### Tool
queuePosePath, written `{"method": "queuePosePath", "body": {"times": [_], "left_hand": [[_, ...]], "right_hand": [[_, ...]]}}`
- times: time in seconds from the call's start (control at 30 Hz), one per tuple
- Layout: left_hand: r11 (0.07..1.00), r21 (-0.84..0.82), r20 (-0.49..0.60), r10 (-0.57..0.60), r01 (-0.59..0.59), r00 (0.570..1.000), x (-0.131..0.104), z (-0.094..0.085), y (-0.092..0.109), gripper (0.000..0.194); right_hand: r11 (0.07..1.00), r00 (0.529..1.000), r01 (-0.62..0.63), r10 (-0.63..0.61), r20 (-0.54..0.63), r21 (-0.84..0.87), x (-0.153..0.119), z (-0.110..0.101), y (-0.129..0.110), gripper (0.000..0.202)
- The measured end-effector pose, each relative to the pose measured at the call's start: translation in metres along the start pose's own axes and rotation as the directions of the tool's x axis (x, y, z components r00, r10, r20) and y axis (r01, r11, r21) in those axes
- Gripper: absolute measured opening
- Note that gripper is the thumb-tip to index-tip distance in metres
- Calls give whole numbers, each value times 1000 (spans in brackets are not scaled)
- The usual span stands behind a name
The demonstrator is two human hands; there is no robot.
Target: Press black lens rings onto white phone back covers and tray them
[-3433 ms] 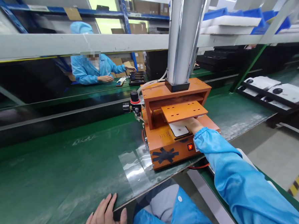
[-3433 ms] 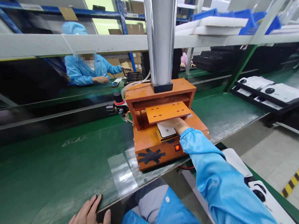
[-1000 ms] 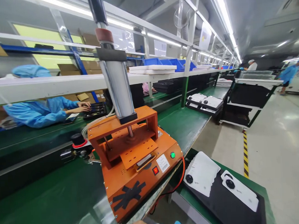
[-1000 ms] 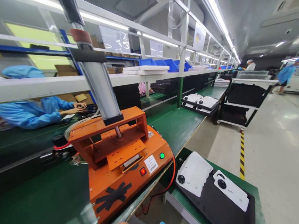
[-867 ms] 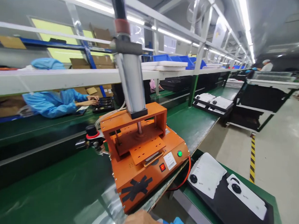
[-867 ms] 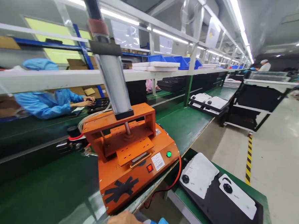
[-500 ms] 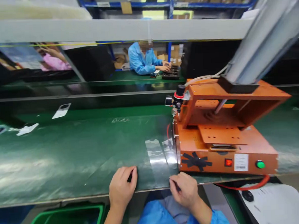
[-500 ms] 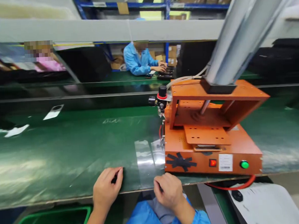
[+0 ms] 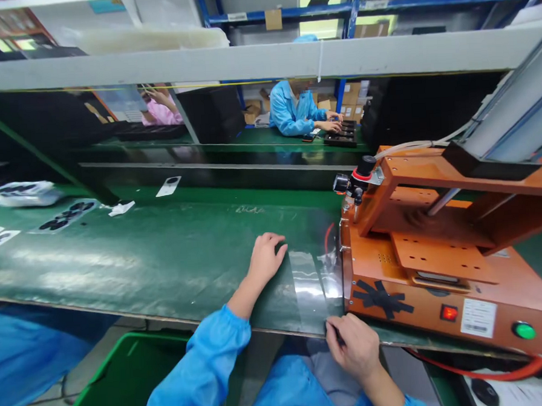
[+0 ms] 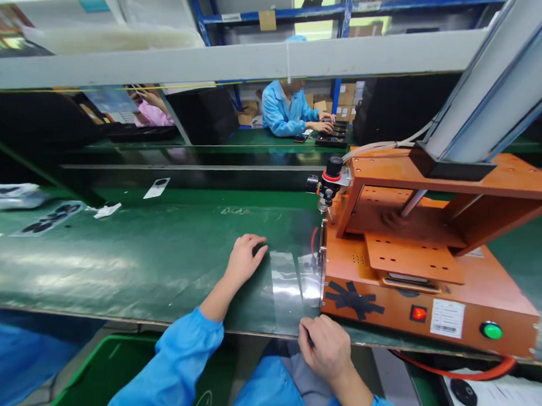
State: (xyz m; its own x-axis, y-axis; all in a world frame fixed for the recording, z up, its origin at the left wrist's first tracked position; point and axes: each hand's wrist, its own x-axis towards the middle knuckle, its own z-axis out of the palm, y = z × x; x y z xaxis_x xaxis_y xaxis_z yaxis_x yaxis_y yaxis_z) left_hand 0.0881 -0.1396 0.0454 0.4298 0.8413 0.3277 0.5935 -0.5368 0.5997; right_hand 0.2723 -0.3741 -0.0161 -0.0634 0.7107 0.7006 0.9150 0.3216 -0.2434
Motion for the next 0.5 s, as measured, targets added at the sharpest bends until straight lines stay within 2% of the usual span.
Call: {"method": "queuePosePath", "body": {"times": [0.07,0.17,0.23,0.37,0.5], "left_hand": [[1000,-18,-18,-11,11,1000,22,14,0,61],[996,-65,-19,-70,68,997,34,32,-3,37],[986,-121,-10,-115,113,993,33,36,-6,31],[934,-318,40,-158,163,987,12,27,-1,25],[830,-517,161,-142,206,977,-39,10,22,38]], "right_hand": [[1000,1000,15,-14,-11,4,0,-1,0,19],[1000,1000,19,-19,-11,-1,-1,-1,0,18],[1000,1000,16,-16,-1,-6,-2,0,0,15],[1000,1000,1,-1,25,10,-4,2,3,15],[993,997,-50,43,60,108,-2,-3,2,18]]}}
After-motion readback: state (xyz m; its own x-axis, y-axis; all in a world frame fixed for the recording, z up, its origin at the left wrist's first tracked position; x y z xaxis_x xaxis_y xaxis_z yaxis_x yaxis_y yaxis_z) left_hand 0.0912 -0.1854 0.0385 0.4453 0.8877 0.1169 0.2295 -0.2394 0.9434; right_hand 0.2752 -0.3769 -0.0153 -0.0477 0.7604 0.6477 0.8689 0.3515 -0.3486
